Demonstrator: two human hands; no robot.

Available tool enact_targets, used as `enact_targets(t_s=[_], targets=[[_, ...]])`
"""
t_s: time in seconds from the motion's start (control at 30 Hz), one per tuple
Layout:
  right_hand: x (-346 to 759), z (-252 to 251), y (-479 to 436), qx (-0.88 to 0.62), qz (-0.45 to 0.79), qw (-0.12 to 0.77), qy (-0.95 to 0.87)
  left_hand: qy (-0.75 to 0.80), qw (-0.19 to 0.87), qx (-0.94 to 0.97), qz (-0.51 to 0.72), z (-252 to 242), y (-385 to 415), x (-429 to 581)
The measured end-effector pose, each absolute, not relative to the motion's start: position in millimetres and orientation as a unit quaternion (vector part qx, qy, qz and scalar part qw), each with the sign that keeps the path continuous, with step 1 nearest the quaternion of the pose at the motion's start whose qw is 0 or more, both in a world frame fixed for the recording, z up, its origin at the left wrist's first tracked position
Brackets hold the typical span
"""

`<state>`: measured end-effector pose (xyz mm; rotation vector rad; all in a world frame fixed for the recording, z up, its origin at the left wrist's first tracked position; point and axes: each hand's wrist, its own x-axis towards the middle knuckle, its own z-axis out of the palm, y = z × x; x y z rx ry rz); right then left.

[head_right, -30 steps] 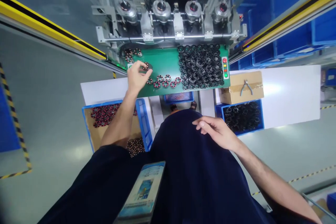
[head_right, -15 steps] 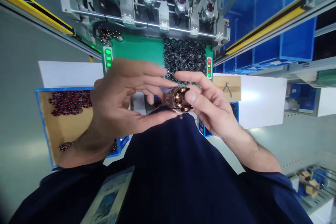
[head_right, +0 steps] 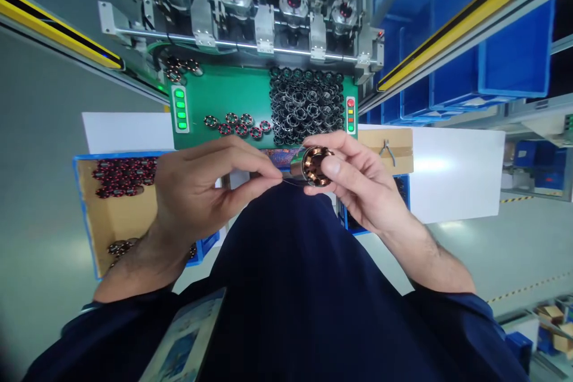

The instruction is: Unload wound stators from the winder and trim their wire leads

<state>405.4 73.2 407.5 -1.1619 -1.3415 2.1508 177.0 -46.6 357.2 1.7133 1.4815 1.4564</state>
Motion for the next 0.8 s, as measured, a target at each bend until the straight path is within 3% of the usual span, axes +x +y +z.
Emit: enact_targets(t_s=[0.2, 0.3, 0.47, 0.6, 0.8], targets=[[432.6, 400.6, 81.7, -0.400, 0.682, 0.248, -0.560, 0.577, 0.317, 0.633, 0.408, 299.3, -55.3, 171.8], [435.1, 399.3, 79.6, -0.382, 0.654, 0.267, -0.596, 0.568, 0.357, 0.553, 0.493, 295.4, -49.8, 177.1], [426.5, 399.4, 73.9, -0.384, 0.633, 0.263, -0.619, 0.499, 0.327, 0.487, 0.638, 340.1, -30.9, 202.4], [427.0, 398.9, 76.4, -0.377, 0.645, 0.255, -0.614, 0.471, 0.381, 0.453, 0.654, 349.9, -23.7, 219.5], [439.2, 403.0, 83.8, -0.369, 0.689, 0.197, -0.592, 0.480, 0.533, 0.358, 0.597, 313.5, -24.2, 223.5]])
